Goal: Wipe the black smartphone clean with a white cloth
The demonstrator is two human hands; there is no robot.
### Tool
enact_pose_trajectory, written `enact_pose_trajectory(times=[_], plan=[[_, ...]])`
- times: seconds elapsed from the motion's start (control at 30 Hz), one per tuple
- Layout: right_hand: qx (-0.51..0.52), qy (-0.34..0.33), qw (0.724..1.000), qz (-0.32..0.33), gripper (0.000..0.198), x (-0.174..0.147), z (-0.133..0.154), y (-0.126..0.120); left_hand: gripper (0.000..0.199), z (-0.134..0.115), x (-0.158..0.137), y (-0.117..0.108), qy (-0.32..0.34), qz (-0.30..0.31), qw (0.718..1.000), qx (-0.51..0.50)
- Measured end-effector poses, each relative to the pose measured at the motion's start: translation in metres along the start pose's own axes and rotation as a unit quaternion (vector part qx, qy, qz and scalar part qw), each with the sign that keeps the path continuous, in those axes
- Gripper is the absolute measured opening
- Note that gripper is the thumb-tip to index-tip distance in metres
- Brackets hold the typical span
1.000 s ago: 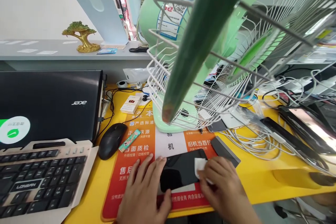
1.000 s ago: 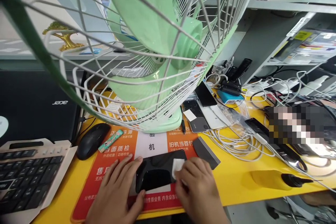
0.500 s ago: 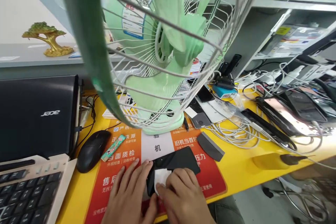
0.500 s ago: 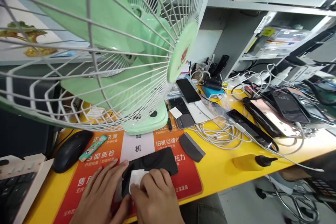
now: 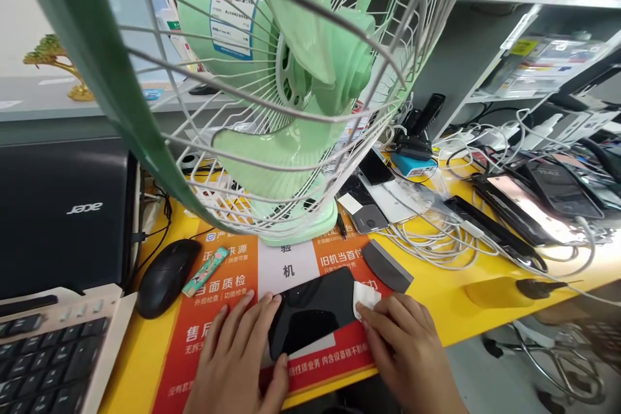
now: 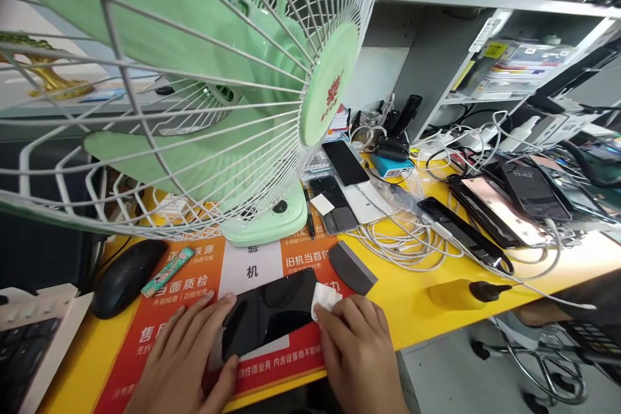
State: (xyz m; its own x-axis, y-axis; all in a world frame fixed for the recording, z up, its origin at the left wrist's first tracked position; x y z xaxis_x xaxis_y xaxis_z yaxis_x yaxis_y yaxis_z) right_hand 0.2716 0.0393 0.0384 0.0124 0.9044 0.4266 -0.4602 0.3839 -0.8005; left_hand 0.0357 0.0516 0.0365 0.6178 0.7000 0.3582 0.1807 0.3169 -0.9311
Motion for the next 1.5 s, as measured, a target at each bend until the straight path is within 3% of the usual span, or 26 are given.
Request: enact_pose_trajectory(times=[0.2,0.4,0.6,0.87,1.27,1.5], plan=[[0.001,0.008,1.000,-0.019,0.018,-0.006,-0.009,-0.001,0.054,0.001,-0.003,0.004,-0.006,0.008,1.000,-0.004],[0.021,0.034,0.999,0.003,0.019,0.001,-0.007,-0.002,0.056,0.003,-0.004,0.007,-0.015,0.028,0.999,-0.022],[0.019,0.057,0.997,0.037,0.019,0.023,-0.005,0.001,0.054,0.002,-0.004,0.004,-0.004,0.031,0.999,-0.011],[0.009,0.038,0.997,0.072,0.018,0.055,-0.007,0.017,0.049,0.002,0.001,0.004,0.006,0.014,1.000,0.004],[0.040,0.032,0.994,0.095,0.016,0.011,-0.009,-0.011,0.053,0.004,-0.004,0.008,-0.005,0.051,0.999,-0.018],[0.018,0.003,0.997,0.074,0.019,0.035,-0.007,-0.002,0.054,0.003,-0.002,0.006,-0.008,0.047,0.999,-0.009]])
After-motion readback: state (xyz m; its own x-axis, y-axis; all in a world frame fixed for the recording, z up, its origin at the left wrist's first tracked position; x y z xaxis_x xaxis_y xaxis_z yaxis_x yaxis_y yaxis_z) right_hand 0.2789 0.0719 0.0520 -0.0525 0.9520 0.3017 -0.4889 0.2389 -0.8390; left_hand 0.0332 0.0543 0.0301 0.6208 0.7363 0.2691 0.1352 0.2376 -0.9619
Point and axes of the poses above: each hand's wrist, its own x-axis towards the middle knuckle, its own y-axis out of the palm, z = x × y, the point moved 6 cm from there along x, towards the middle knuckle, and after that the axes turned 11 degrees about y, right-handed, at the moved point
